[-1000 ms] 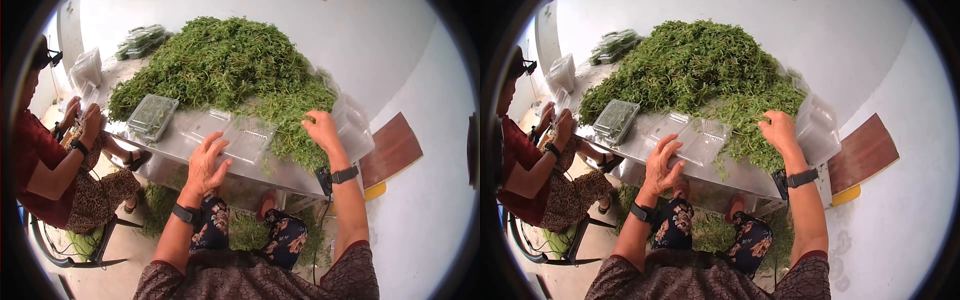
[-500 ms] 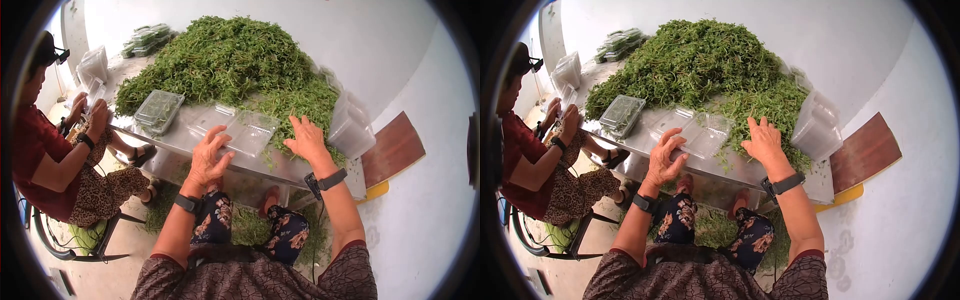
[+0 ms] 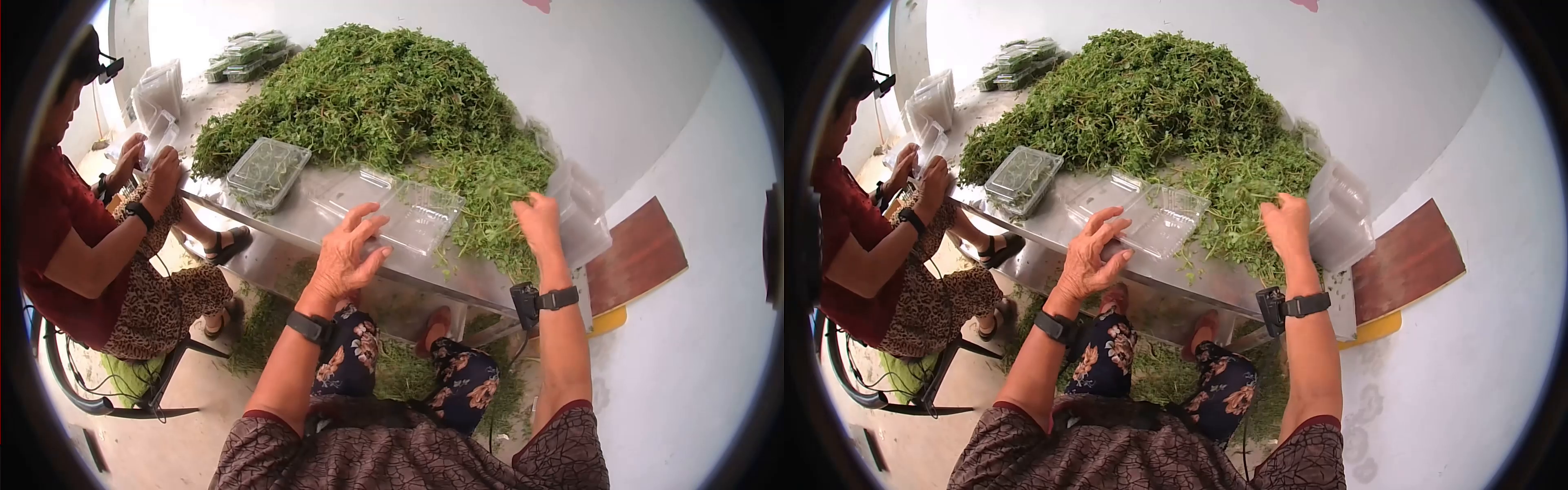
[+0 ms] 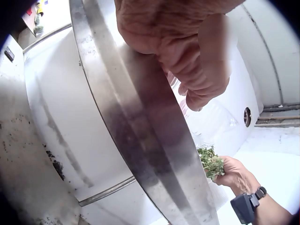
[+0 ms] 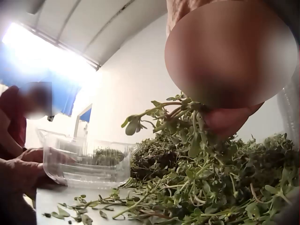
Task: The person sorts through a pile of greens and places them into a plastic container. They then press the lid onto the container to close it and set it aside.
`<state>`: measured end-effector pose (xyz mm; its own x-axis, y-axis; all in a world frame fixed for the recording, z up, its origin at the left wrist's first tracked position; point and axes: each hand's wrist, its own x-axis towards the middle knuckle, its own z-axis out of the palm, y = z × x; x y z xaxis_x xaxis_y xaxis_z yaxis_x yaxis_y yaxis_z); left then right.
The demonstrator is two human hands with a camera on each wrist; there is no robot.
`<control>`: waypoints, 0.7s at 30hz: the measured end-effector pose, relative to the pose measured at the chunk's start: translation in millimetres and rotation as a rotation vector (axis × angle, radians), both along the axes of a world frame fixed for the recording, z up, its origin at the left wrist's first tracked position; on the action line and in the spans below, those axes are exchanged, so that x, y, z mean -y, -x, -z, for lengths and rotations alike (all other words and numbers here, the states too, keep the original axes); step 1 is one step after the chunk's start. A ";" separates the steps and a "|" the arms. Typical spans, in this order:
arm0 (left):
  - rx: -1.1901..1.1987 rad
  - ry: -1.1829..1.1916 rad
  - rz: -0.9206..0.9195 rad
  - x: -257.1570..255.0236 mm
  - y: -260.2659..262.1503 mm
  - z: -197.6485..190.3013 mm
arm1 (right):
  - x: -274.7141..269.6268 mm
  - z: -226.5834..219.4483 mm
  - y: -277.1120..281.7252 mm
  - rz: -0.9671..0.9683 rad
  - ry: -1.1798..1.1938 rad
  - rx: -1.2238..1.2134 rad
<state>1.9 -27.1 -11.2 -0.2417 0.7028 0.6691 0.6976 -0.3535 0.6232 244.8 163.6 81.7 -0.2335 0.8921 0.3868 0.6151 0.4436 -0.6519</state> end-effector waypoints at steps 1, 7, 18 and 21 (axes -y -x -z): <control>0.004 -0.003 0.006 0.2 0.1 -0.4 | -3.7 -0.8 -2.7 -0.069 0.073 -0.214; 0.045 0.053 0.038 1.6 1.7 -1.3 | -8.1 -11.6 -2.5 -0.149 0.237 -0.607; 0.059 0.001 0.080 -1.4 4.3 4.6 | 57.0 -36.6 56.0 -0.324 0.489 -0.789; 0.055 0.007 0.086 -0.4 4.2 3.0 | 62.1 -18.4 75.1 -0.327 0.513 -0.839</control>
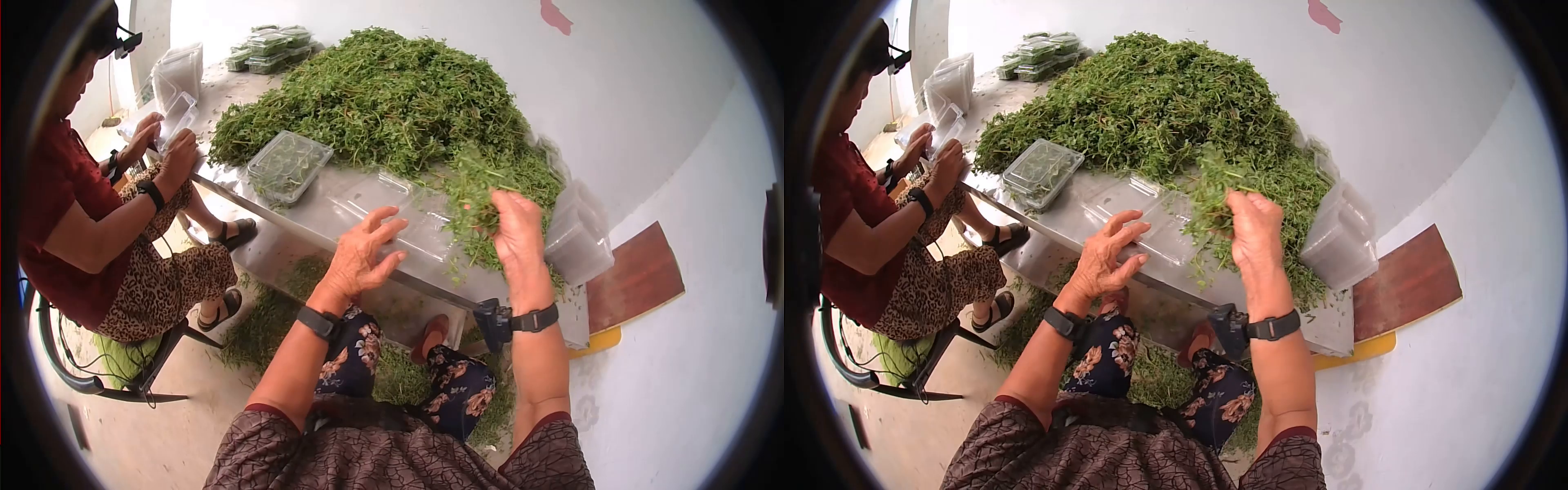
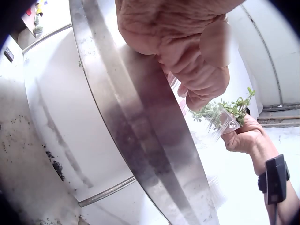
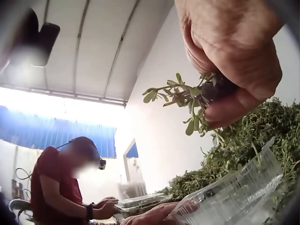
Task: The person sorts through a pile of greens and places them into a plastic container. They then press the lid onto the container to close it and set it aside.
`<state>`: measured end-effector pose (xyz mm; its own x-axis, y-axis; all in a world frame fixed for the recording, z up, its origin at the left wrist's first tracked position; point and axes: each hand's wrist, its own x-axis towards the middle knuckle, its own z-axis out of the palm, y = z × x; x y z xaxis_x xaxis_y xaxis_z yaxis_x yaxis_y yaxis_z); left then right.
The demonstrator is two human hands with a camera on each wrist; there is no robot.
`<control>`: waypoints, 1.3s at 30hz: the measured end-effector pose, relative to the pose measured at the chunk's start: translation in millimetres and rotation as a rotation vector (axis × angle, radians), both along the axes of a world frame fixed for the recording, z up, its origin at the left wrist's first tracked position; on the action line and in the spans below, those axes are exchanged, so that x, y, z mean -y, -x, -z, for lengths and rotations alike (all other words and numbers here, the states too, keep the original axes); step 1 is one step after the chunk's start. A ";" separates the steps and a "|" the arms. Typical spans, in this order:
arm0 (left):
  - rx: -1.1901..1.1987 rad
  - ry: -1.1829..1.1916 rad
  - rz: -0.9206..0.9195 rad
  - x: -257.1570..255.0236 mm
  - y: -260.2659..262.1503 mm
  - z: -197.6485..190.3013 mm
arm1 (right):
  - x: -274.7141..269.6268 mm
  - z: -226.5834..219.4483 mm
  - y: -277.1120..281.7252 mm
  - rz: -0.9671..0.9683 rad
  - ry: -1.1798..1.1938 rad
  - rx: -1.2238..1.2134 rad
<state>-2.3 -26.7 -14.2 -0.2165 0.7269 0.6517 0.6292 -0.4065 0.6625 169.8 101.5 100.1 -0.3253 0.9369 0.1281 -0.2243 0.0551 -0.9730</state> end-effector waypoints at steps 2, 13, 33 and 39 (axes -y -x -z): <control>-0.004 0.004 -0.005 0.2 0.2 -0.1 | 5.8 10.7 12.5 0.065 0.007 -0.039; -0.031 -0.034 0.004 -0.1 1.6 0.9 | 20.7 16.9 13.1 -0.134 0.003 0.343; -0.019 -0.050 -0.012 -1.1 -0.8 2.5 | 44.8 16.8 -4.1 -0.040 -1.270 0.836; -0.009 -0.053 0.000 0.3 -0.6 -0.6 | 41.4 19.5 -9.9 -0.199 -1.280 0.931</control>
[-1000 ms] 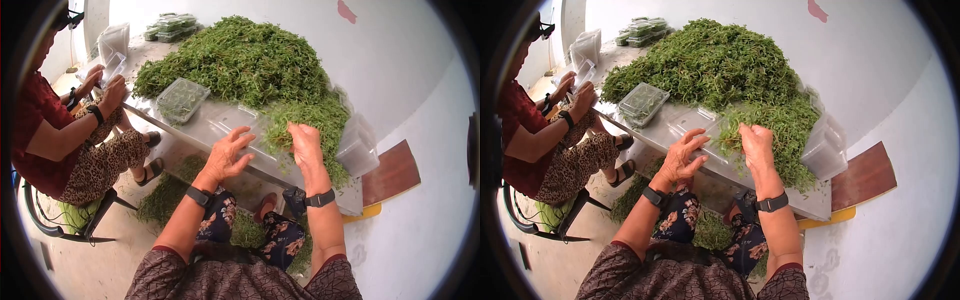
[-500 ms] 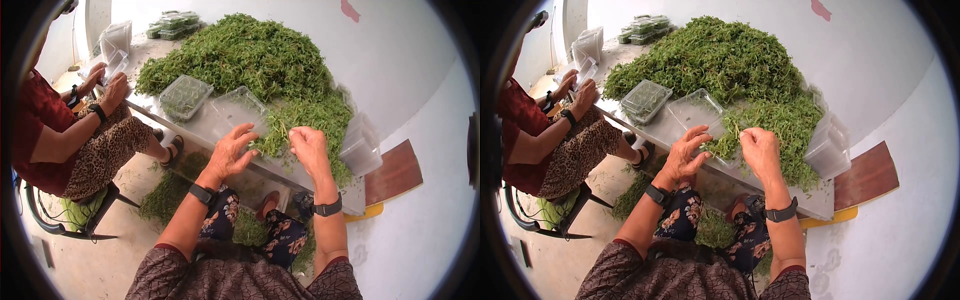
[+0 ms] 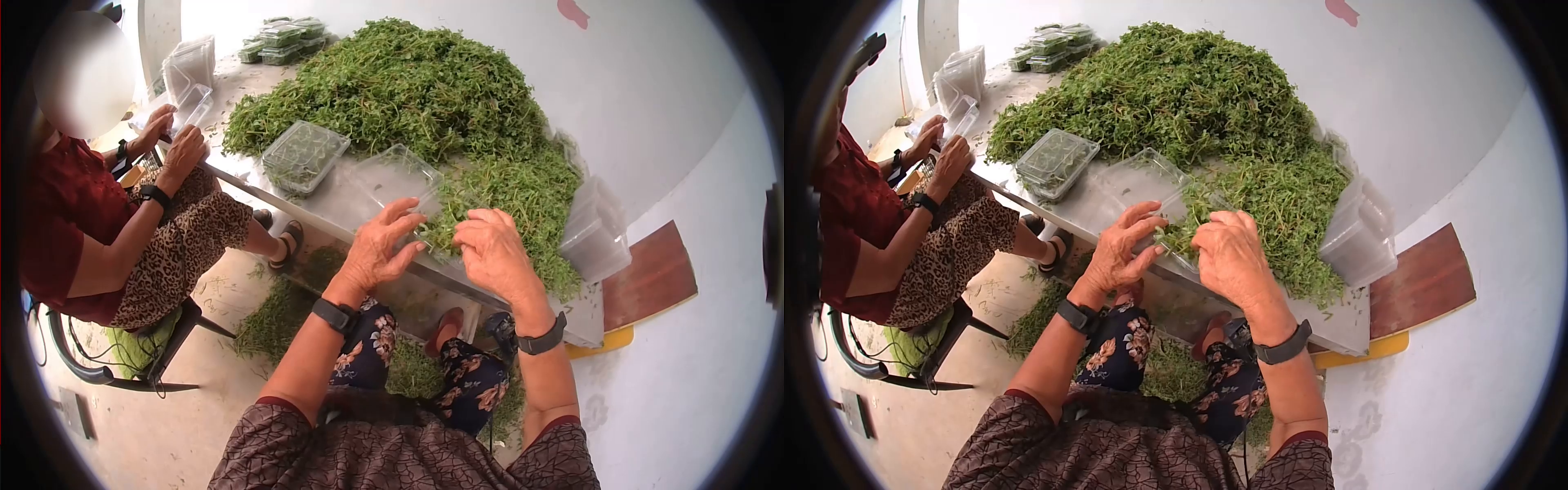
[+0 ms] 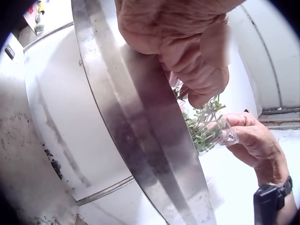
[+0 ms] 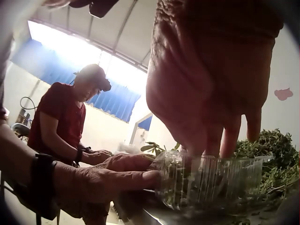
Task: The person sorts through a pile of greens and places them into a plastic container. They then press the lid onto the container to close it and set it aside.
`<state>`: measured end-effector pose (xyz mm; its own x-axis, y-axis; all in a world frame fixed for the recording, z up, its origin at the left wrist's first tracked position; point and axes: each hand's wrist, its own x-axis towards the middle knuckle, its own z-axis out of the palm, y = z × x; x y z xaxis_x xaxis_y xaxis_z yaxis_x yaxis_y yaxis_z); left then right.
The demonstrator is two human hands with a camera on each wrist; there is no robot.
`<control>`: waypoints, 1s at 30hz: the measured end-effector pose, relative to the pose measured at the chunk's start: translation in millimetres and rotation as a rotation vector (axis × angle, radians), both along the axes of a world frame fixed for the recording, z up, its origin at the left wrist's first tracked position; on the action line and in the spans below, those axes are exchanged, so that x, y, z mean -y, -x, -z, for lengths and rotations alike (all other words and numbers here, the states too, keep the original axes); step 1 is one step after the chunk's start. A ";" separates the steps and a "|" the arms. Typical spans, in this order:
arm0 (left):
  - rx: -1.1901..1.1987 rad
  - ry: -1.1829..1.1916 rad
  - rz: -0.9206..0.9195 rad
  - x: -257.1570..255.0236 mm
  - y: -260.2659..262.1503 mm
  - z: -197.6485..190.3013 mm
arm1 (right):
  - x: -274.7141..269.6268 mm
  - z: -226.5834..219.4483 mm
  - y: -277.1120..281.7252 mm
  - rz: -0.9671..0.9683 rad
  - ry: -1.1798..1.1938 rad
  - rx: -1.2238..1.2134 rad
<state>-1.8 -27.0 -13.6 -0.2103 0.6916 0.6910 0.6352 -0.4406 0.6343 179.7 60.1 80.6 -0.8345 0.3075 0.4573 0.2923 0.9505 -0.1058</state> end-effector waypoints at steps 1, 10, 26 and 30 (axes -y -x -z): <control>-0.016 -0.014 0.001 -0.2 0.1 -0.3 | -2.4 2.0 -1.9 0.026 -0.044 0.057; -0.027 -0.006 0.004 -0.9 0.2 0.6 | -7.7 -7.6 3.2 0.118 -0.021 0.227; 0.009 -0.040 0.055 -2.5 1.2 4.3 | 1.5 9.0 7.1 -0.015 0.172 0.132; 0.009 -0.008 0.036 1.3 -1.0 -0.5 | 2.0 13.3 7.2 0.003 0.097 0.154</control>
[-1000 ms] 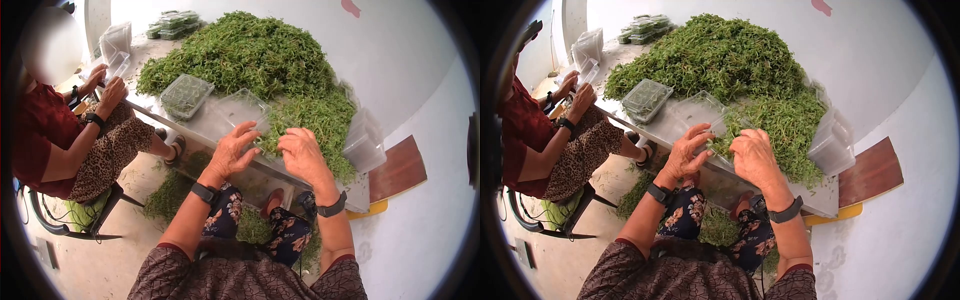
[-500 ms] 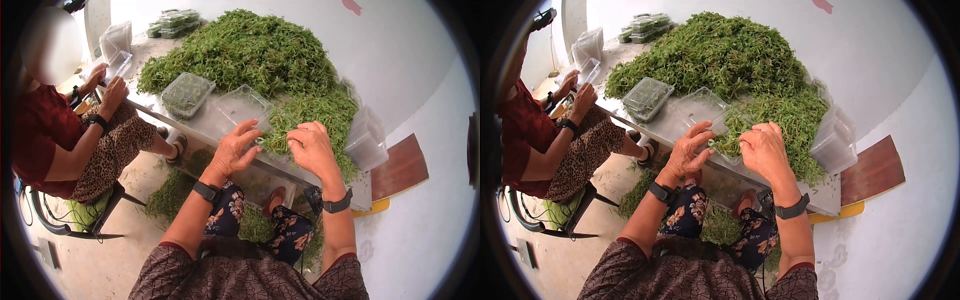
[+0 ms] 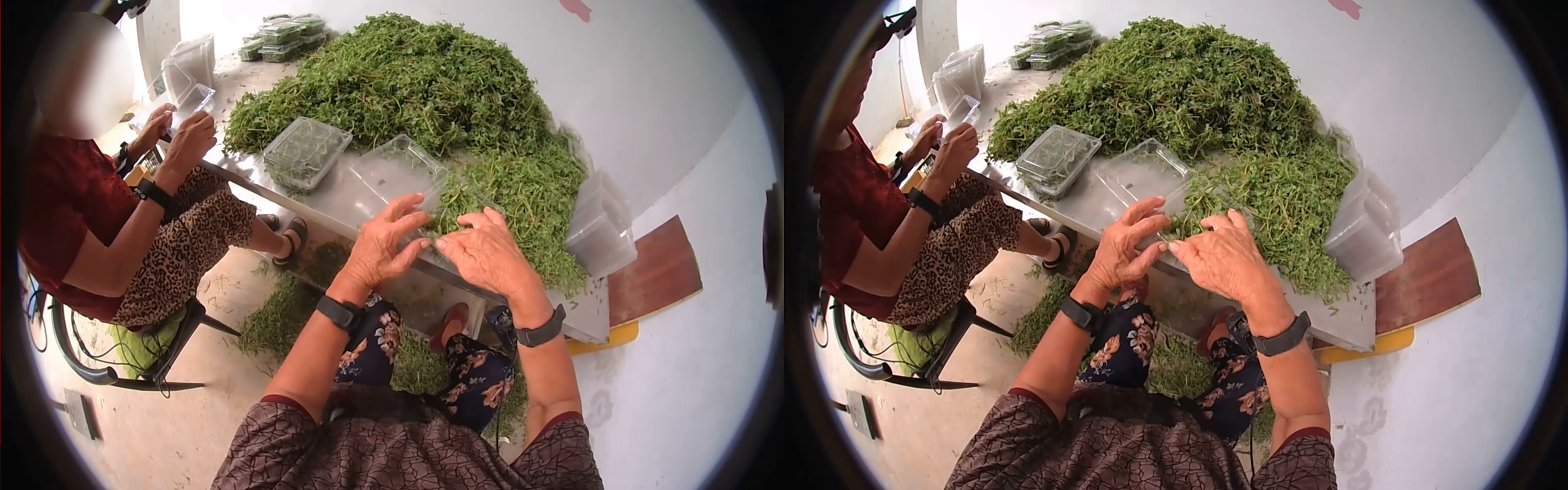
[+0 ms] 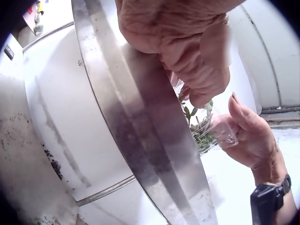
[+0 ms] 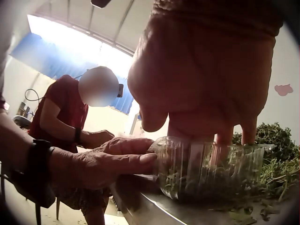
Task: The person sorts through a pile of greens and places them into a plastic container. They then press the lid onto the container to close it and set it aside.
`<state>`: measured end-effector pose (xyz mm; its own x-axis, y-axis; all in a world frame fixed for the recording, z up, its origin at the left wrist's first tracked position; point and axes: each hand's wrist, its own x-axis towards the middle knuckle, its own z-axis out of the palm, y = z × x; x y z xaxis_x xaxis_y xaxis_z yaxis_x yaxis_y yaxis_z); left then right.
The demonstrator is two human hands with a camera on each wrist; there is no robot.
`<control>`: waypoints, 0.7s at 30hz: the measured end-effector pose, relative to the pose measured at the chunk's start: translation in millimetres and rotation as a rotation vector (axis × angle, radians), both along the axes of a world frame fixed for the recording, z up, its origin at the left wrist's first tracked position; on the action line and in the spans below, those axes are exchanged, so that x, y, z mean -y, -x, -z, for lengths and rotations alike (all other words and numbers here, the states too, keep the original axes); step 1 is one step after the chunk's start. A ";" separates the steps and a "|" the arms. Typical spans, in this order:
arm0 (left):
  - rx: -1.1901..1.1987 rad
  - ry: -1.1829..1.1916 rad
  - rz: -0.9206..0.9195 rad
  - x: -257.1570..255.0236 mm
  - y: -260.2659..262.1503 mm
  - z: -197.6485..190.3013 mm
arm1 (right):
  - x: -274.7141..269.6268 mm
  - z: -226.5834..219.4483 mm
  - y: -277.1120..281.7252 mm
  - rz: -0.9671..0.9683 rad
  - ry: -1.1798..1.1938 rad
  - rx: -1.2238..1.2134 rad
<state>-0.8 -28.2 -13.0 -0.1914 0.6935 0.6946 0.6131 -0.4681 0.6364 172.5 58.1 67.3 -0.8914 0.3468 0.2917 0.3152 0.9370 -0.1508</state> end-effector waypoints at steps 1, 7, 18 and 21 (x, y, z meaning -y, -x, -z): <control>0.014 0.017 0.004 0.5 -0.5 -0.8 | 1.1 -1.1 -0.4 -0.007 -0.037 0.003; 0.003 -0.008 -0.006 -1.2 -0.1 2.2 | -9.6 -28.2 -1.7 -0.024 -0.052 -0.287; -0.015 0.023 -0.052 0.3 -3.1 -0.7 | -33.0 -10.9 -1.1 0.148 -0.189 0.042; -0.014 0.023 -0.047 0.8 -3.9 -2.1 | -34.1 -13.5 -2.9 0.185 -0.179 0.110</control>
<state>3.1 -29.0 -10.9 -0.2150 0.6997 0.6813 0.6429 -0.4238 0.6381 175.4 92.2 80.9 -0.8475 0.4584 0.2676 0.4887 0.8706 0.0563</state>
